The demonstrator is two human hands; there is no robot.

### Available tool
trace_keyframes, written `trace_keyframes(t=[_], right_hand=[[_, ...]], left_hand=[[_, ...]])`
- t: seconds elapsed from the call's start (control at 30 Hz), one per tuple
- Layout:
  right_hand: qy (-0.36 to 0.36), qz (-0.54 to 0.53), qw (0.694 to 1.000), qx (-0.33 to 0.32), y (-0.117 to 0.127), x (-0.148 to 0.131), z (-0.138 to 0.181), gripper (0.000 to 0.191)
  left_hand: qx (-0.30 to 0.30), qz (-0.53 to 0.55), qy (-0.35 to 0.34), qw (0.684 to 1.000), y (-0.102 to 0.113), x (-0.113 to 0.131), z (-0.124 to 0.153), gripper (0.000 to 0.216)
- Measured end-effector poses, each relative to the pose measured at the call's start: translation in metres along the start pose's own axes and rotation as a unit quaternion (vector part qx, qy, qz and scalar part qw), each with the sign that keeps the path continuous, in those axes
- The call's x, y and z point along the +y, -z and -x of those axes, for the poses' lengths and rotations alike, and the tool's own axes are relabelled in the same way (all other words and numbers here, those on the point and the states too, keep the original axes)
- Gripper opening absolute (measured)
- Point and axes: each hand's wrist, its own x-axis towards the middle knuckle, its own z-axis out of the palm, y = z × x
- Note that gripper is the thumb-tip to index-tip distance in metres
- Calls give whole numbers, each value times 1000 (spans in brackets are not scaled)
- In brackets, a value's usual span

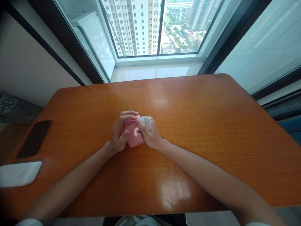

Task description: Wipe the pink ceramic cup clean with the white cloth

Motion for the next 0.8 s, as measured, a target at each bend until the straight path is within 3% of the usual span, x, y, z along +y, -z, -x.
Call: trace_keyframes(t=[0.1,0.27,0.37,0.47,0.57,0.67,0.73,0.8], right_hand=[[-1,-6,1000,26,-1,0,-2,66],[46,20,999,10,0,1,0,68],[82,47,995,-23,2,2,4,68],[100,66,991,-58,3,4,6,68],[83,56,993,-58,3,5,5,67],[48,34,997,-42,3,6,4,68],[32,26,999,-31,2,5,3,69],[22,16,1000,-15,1,4,2,70]], left_hand=[[-40,-58,-50,996,2,-1,1,43],[-27,-17,5,999,-1,6,-1,31],[-1,76,131,988,-4,13,-6,30],[7,166,299,940,-6,15,-10,37],[15,189,349,918,-7,13,-11,40],[57,148,268,950,-7,10,-7,39],[66,89,148,983,-5,7,-2,40],[33,22,24,999,-2,4,1,41]])
